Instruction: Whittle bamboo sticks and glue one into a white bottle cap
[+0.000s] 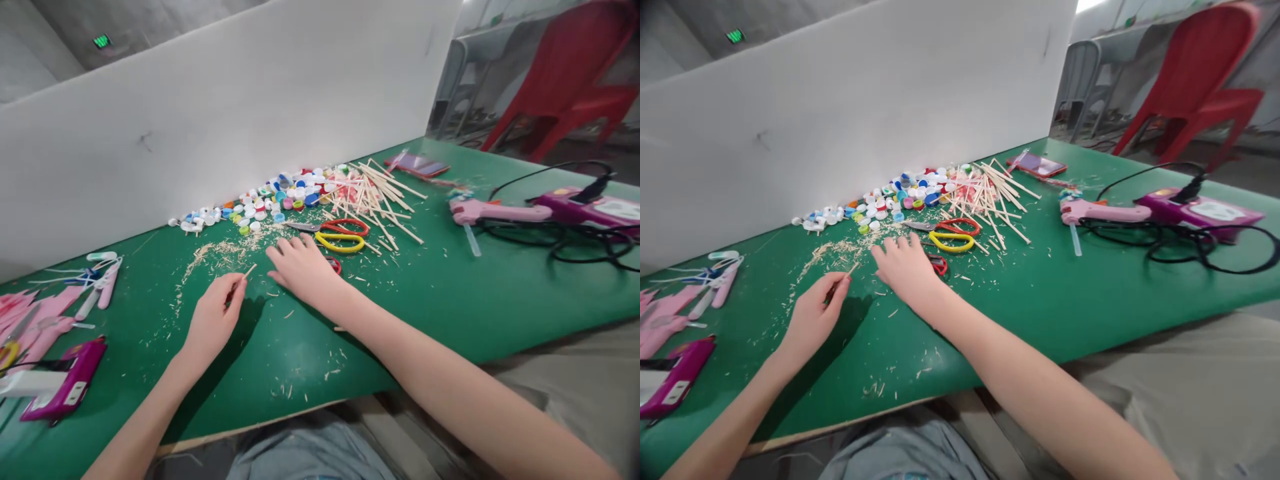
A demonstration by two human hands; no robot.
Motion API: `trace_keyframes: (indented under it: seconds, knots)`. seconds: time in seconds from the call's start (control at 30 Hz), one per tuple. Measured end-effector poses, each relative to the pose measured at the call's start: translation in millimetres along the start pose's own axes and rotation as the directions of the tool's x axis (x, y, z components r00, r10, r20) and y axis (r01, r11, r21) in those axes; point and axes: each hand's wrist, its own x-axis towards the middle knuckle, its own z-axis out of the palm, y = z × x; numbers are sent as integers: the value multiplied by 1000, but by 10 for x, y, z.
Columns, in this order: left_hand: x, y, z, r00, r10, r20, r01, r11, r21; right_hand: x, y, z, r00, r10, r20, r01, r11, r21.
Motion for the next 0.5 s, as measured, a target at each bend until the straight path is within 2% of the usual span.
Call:
trace_keyframes:
  seconds: [0.17, 0.3, 0.4, 0.5]
  knots:
    - [232, -114, 15, 976, 170, 137, -178, 983, 52, 22, -82, 64, 989, -143, -46, 147, 984, 98]
    - [398, -132, 32, 931, 268, 249, -299, 950, 96, 36, 10, 170, 988, -146, -46, 151, 978, 146]
    - [460, -163, 34, 922, 267, 279, -300, 951, 81, 55, 156, 192, 991, -129, -46, 135, 973, 185]
    - [488, -215, 33, 934, 245, 259, -263, 964, 37, 86, 303, 194, 987, -138, -77, 152, 965, 216]
